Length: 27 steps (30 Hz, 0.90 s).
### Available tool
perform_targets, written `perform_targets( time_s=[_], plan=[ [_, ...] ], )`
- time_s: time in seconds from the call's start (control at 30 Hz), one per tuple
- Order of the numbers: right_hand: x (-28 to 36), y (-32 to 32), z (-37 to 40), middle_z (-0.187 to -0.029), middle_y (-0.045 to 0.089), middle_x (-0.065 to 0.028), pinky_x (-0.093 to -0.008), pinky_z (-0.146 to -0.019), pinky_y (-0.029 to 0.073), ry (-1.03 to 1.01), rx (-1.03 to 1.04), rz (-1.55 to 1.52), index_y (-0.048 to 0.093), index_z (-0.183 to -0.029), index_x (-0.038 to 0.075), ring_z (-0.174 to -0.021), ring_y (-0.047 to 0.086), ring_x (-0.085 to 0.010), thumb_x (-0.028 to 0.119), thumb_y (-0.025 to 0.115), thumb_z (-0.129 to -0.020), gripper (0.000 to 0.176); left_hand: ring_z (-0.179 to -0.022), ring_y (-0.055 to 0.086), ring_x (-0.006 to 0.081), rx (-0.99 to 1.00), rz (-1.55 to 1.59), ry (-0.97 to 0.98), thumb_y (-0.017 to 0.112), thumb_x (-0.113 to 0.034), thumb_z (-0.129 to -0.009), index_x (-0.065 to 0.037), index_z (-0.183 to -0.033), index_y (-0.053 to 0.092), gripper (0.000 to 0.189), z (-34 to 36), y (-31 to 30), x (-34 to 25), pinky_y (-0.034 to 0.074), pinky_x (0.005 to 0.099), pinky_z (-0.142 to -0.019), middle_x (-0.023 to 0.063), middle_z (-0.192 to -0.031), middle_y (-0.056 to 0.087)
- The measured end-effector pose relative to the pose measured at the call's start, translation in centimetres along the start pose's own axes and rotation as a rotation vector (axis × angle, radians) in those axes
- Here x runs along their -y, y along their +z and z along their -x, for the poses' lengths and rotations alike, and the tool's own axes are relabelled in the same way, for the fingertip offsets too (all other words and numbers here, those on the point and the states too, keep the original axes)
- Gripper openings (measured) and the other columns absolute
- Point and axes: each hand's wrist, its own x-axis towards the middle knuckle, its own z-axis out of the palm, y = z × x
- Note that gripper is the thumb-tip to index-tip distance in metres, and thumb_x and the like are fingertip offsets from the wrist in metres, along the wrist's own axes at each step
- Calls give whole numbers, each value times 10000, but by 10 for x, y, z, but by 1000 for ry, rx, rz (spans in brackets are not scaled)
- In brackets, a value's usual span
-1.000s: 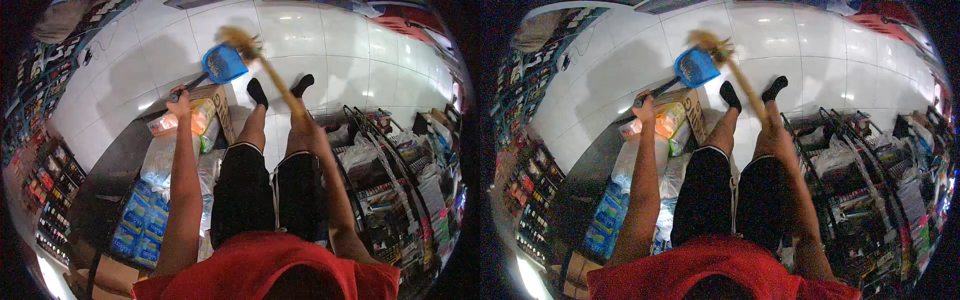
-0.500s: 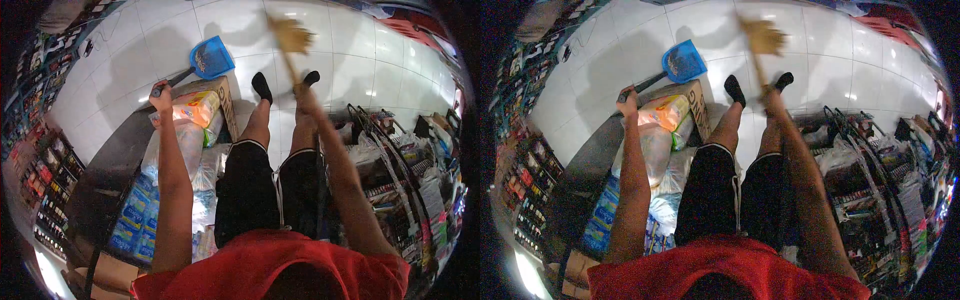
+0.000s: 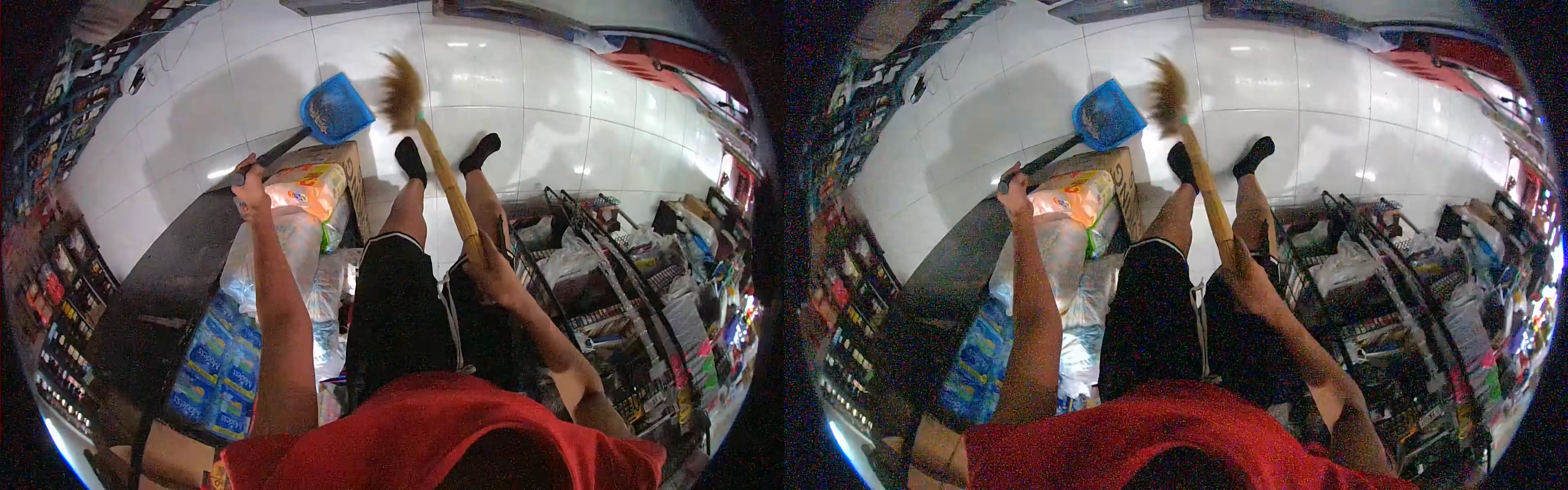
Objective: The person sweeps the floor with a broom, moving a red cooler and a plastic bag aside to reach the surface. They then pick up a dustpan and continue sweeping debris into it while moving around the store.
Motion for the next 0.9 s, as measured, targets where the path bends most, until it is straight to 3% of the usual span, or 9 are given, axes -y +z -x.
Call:
perform_targets(
  time_s=[0.1,0.2,0.27,0.4,0.5,0.63,0.73,0.8,0.9],
  plan=[
    [-4,-13,-22,-955,559,-202,-336,-758,442,94,123,-123,116,-1327,50,-824,569,-259,353,544,-799,744,-661,487,126,-52,113,-58,556,18,-664,47,-879,535,218,2,-37,28,407,249,-605,70,-866,542],
    [6,-44,-95,-839,563,-155,-348,-646,467,156,192,-711,376,-1151,-8,-658,548,-228,413,523,-772,586,-639,483,123,100,25,256,527,-7,-689,-17,-837,556,151,1,-77,35,409,260,-549,53,-846,565],
    [46,-68,-145,-783,556,-144,-339,-534,467,282,246,-928,492,-983,0,-588,529,-206,356,522,-761,420,-689,517,148,-179,386,-137,513,6,-698,-40,-799,527,112,24,-76,-21,448,258,-588,81,-918,571],
    [152,-134,-241,-677,532,-108,-288,-415,412,525,367,-1537,526,-926,12,-546,509,-203,256,437,-801,288,-763,551,182,-337,487,-242,495,47,-688,-51,-773,506,130,48,-75,-104,485,277,-648,119,-1023,562],
    [181,-172,-313,-741,529,-89,-284,-488,449,-310,452,-1607,513,-858,34,-569,489,-214,233,462,-805,212,-807,566,212,-313,457,-253,486,64,-683,-50,-774,499,147,50,-104,-111,502,305,-681,156,-1091,538],
    [245,-168,-254,-713,542,-115,-245,-498,457,-91,192,-1647,505,-932,3,-534,494,-184,270,400,-866,294,-858,556,242,-150,425,-101,513,39,-674,-50,-776,501,135,71,-112,-158,479,363,-744,171,-1087,532],
    [220,-124,-221,-782,557,-89,-288,-601,464,-305,-38,-1042,531,-916,43,-609,513,-170,270,453,-844,251,-887,548,247,-66,387,-103,527,29,-660,-48,-779,504,143,73,-109,-173,466,364,-767,172,-1056,538],
    [134,-98,-222,-758,546,-68,-309,-604,466,-420,-15,-425,553,-863,20,-633,523,-165,237,458,-823,240,-949,502,234,60,336,-152,508,43,-615,-70,-792,486,212,74,-98,-184,445,361,-802,162,-1060,531],
    [18,-57,-191,-831,569,-95,-292,-600,479,-191,279,-428,557,-968,-1,-670,547,-183,250,471,-815,306,-1026,457,263,203,329,-201,520,71,-576,-74,-800,489,269,73,-60,-188,451,394,-772,183,-1112,490]
  ],
)
